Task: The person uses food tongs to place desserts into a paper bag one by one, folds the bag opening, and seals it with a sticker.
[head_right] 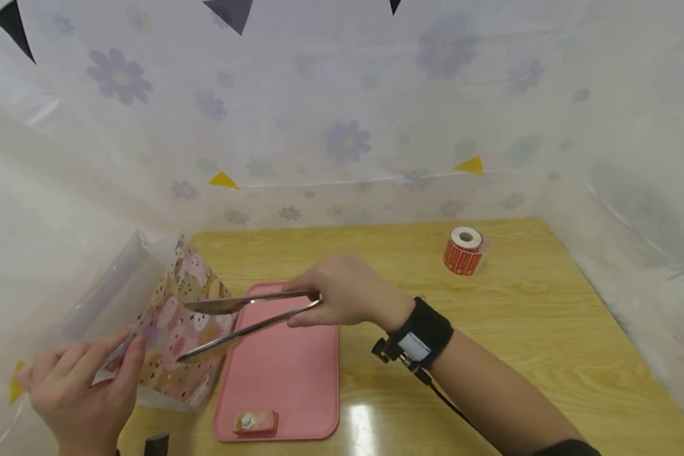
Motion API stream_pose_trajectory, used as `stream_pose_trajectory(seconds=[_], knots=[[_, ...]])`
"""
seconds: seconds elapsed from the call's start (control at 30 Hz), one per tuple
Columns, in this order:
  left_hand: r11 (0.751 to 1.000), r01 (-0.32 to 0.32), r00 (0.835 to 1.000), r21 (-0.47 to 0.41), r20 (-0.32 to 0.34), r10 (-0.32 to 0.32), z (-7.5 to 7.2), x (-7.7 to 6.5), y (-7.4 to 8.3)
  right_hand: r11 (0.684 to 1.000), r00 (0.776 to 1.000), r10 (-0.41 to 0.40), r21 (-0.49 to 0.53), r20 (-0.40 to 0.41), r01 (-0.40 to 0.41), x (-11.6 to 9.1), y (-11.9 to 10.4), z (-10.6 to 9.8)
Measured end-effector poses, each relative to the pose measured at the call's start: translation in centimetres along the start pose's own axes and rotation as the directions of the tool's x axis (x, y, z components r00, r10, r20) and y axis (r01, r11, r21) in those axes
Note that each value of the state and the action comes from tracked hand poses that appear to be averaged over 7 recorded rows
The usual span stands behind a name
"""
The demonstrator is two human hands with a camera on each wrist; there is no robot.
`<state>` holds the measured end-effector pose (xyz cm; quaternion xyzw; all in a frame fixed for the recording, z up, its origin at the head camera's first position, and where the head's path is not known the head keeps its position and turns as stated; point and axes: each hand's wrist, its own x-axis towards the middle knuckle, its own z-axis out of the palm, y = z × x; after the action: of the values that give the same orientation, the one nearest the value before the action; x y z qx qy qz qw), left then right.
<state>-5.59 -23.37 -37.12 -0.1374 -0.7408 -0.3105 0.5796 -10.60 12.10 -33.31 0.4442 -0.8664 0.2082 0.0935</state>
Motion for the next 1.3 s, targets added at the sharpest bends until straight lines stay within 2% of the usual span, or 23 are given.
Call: stream_pose_trajectory(seconds=[0.23,0.37,0.9,1.3], knots=[[1.000,0.006,1.000,0.002,-0.002,-0.006,0.1,0.0,0.1,1.000,0.987,0.027,0.000,0.157,-0.027,-0.8,-0.1,0.7],[1.000,0.004,1.000,0.003,-0.008,-0.004,0.1,0.1,0.2,0.999,0.978,0.053,-0.003,0.203,-0.053,-1.2,-0.2,1.1],[1.000,0.006,1.000,0.007,0.004,-0.006,0.0,0.0,0.2,0.994,0.957,0.104,0.014,0.270,-0.112,-2.8,-0.5,3.4],[1.000,0.015,1.000,-0.002,-0.010,-0.015,0.1,0.1,0.2,0.989,0.929,0.131,0.020,0.345,-0.147,-3.7,-1.0,5.1]])
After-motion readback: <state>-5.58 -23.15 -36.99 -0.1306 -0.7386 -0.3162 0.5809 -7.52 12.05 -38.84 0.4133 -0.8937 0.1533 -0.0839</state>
